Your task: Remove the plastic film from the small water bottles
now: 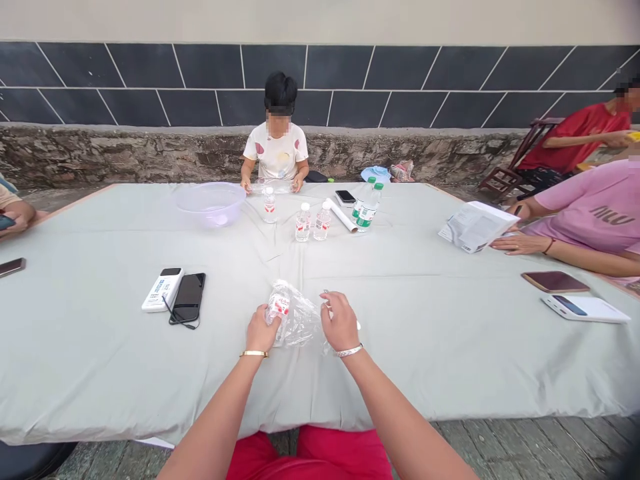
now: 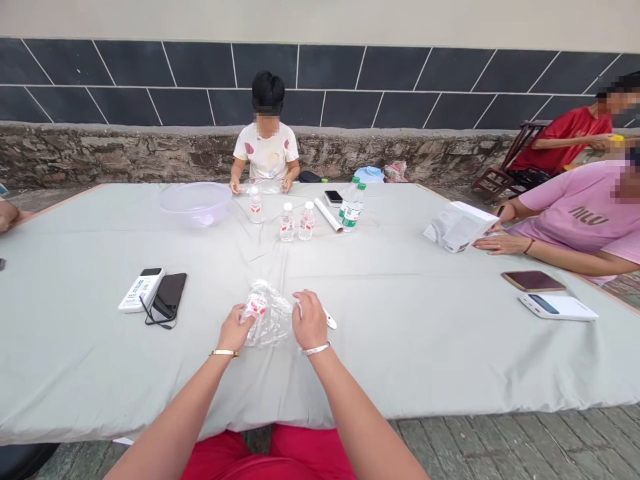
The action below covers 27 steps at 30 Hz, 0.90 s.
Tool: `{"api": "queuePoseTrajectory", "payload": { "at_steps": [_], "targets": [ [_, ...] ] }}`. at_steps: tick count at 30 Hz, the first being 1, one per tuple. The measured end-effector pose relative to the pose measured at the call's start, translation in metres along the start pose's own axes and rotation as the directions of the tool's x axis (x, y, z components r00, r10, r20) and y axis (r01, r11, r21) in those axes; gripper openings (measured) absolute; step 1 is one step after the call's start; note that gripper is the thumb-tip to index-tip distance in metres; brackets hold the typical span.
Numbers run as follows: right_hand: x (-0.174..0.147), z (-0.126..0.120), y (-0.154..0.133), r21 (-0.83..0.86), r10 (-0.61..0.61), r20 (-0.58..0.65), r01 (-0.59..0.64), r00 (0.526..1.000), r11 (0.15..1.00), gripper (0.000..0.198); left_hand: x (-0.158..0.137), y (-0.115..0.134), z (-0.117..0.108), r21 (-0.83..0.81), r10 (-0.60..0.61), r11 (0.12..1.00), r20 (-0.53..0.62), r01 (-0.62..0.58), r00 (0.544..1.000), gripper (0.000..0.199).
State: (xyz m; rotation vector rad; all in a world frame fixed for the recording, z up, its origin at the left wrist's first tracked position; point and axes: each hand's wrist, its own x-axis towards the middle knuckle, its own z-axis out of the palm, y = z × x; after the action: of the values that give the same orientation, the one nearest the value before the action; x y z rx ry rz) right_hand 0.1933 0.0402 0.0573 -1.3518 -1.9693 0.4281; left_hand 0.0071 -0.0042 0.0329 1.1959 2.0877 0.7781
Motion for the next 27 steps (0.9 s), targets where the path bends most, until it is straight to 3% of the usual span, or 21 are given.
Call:
{"api": "queuePoseTrajectory", "payload": {
  "at_steps": [2,4,5,7,9,12,15,18,20,22,25,27],
  "targets": [
    [0.001,0.018,-0.018,0.185,-0.191,0.174,0.158,0.966,0.970,0.029,-0.007,-0.005,-0.001,0.038,0.009,0.999,-0.008,-0.009,1.000,0.051],
    [0.007,0.036,-0.023,0.311,-0.223,0.338,0.116,0.914,0.943,0.033,-0.012,-0.008,-0.003,0.059,0.012,0.998,-0.006,-0.011,1.000,0.050],
    [0.012,0.043,-0.019,0.329,-0.159,0.359,0.035,0.920,0.944,0.036,-0.014,-0.010,-0.004,0.055,0.008,0.998,0.000,-0.008,1.000,0.050],
    [0.024,0.053,-0.003,0.310,0.082,0.309,-0.182,0.948,0.933,0.042,-0.017,-0.013,-0.006,0.027,-0.001,1.000,0.010,0.001,1.000,0.051],
    [0.036,0.055,0.016,0.281,0.292,0.266,-0.363,0.919,0.888,0.049,-0.018,-0.015,-0.008,0.002,-0.007,1.000,0.010,0.007,1.000,0.052],
    [0.043,0.055,0.036,0.213,0.396,0.266,-0.454,0.879,0.865,0.052,-0.020,-0.016,-0.008,-0.015,-0.028,0.999,0.017,0.028,0.999,0.054],
    [0.035,0.054,0.039,0.097,0.340,0.134,-0.354,0.931,0.930,0.045,-0.021,-0.018,-0.008,-0.006,-0.034,0.999,0.024,0.034,0.999,0.056],
    [0.016,0.051,0.033,-0.038,0.054,0.011,-0.054,0.998,0.998,0.042,-0.019,-0.021,-0.012,0.058,-0.017,0.998,-0.011,0.018,1.000,0.053],
    [0.002,0.047,0.024,-0.061,-0.188,0.076,0.193,0.979,0.979,0.037,-0.016,-0.023,-0.017,0.096,-0.009,0.995,-0.018,0.010,1.000,0.047],
    [-0.008,0.044,0.010,-0.010,-0.322,0.176,0.329,0.930,0.944,0.029,-0.013,-0.024,-0.020,0.110,-0.013,0.994,-0.013,0.014,1.000,0.042],
    [-0.015,0.044,-0.018,0.083,-0.270,0.179,0.259,0.946,0.962,0.025,-0.011,-0.024,-0.019,0.110,-0.007,0.994,-0.057,0.013,0.998,0.035],
    [-0.015,0.047,-0.036,0.110,-0.229,0.179,0.211,0.957,0.971,0.034,-0.010,-0.024,-0.016,0.101,0.017,0.995,-0.106,-0.006,0.994,0.032]
  ]
}}
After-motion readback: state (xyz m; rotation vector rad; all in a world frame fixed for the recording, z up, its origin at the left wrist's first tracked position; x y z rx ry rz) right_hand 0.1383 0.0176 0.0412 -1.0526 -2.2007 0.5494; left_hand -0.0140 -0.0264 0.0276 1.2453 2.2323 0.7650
